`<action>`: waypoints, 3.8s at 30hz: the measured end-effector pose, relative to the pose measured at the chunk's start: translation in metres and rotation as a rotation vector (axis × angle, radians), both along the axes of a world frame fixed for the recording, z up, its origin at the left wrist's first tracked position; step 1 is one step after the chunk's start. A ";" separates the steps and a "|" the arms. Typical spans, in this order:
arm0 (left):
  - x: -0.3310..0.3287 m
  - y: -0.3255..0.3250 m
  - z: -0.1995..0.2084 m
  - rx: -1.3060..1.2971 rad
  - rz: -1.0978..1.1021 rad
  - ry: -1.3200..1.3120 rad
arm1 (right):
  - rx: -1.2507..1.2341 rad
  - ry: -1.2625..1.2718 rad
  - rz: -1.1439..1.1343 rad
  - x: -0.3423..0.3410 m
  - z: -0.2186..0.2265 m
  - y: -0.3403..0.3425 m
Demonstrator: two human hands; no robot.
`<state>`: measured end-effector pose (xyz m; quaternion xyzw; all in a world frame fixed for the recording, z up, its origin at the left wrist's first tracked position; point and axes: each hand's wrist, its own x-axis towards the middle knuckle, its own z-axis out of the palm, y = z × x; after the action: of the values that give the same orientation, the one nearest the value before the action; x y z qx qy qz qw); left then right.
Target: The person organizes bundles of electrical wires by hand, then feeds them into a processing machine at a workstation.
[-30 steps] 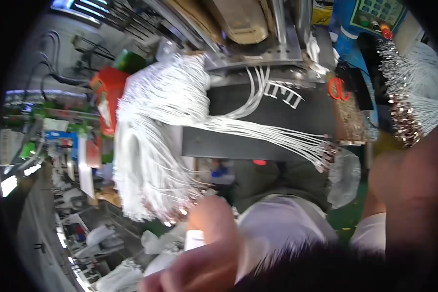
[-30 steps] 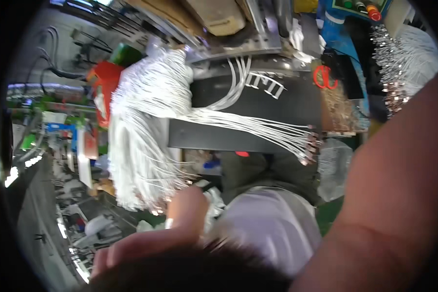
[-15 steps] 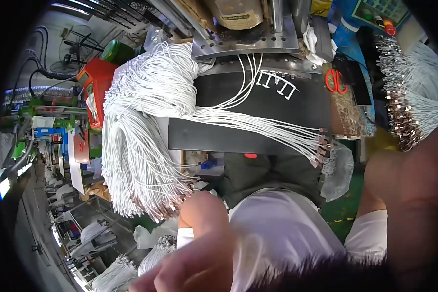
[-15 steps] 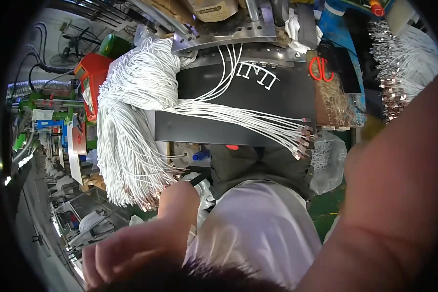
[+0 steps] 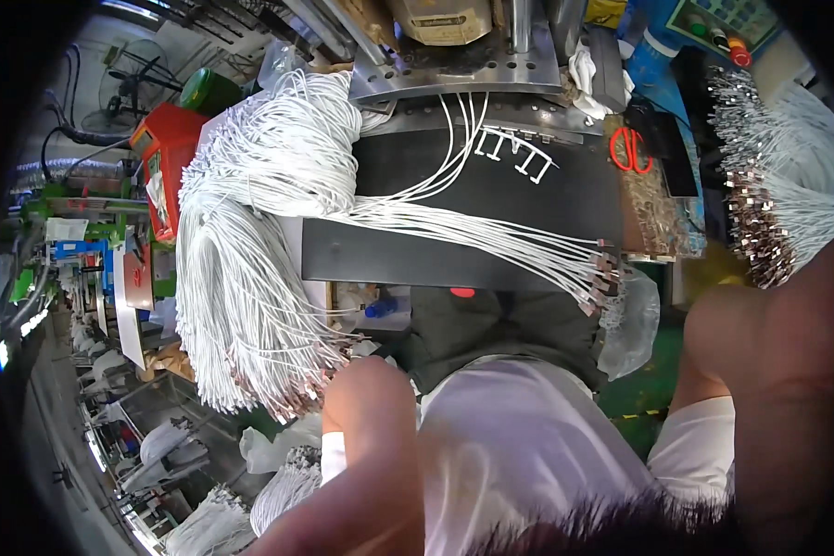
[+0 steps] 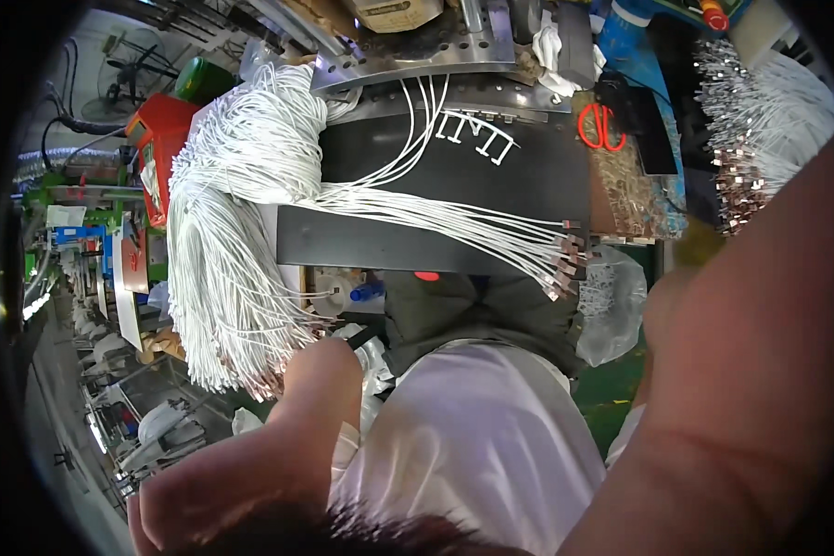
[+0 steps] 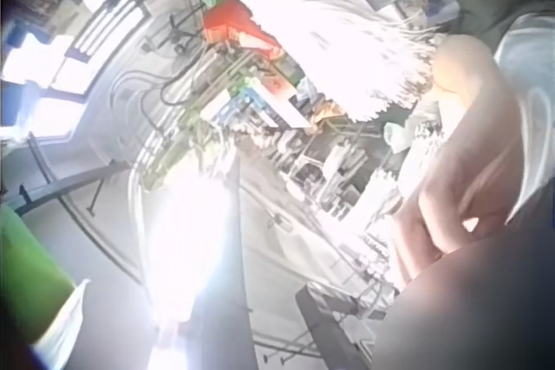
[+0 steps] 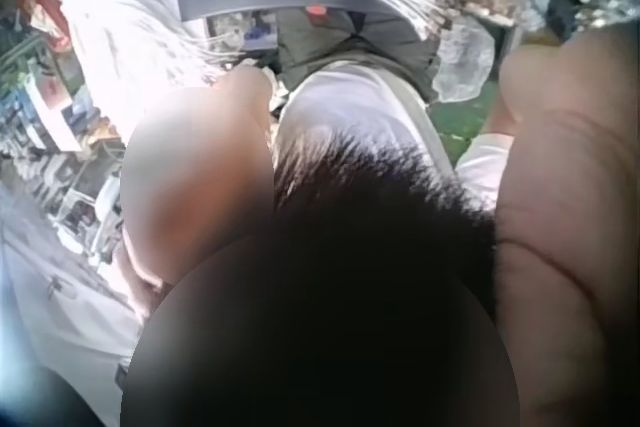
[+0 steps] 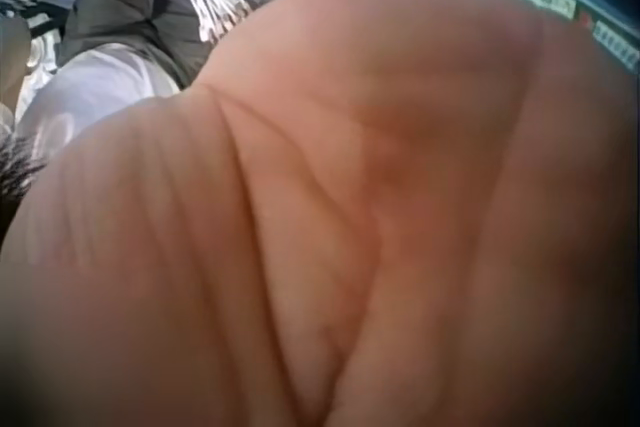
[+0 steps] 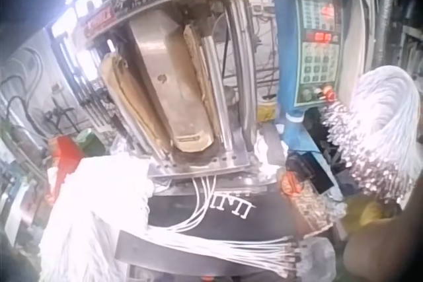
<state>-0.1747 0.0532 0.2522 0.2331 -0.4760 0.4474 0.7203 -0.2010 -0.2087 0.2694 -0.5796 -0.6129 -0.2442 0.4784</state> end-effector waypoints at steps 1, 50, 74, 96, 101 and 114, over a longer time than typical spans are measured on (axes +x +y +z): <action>-0.003 -0.004 0.000 0.016 -0.047 0.036 | 0.005 -0.001 0.006 0.000 0.001 0.000; -0.073 -0.081 -0.019 0.695 -2.109 0.409 | -0.035 -0.009 0.028 0.006 0.011 0.008; -0.041 -0.032 -0.154 1.222 -1.627 0.916 | -0.102 -0.092 -0.061 0.008 -0.013 0.010; 0.052 -0.070 -0.253 1.641 0.426 0.250 | -0.535 0.317 -1.208 0.121 -0.253 0.036; 0.071 -0.051 -0.243 1.635 0.389 0.160 | -0.276 0.699 -0.872 0.093 -0.261 -0.013; 0.168 0.087 -0.205 2.157 0.757 0.300 | -0.433 1.869 -1.274 -0.225 -0.545 -0.128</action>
<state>-0.0068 0.1402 0.0467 0.9066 -0.4201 -0.0370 0.0155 -0.4255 -0.3368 -0.2760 -0.8089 0.3557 0.1936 0.4262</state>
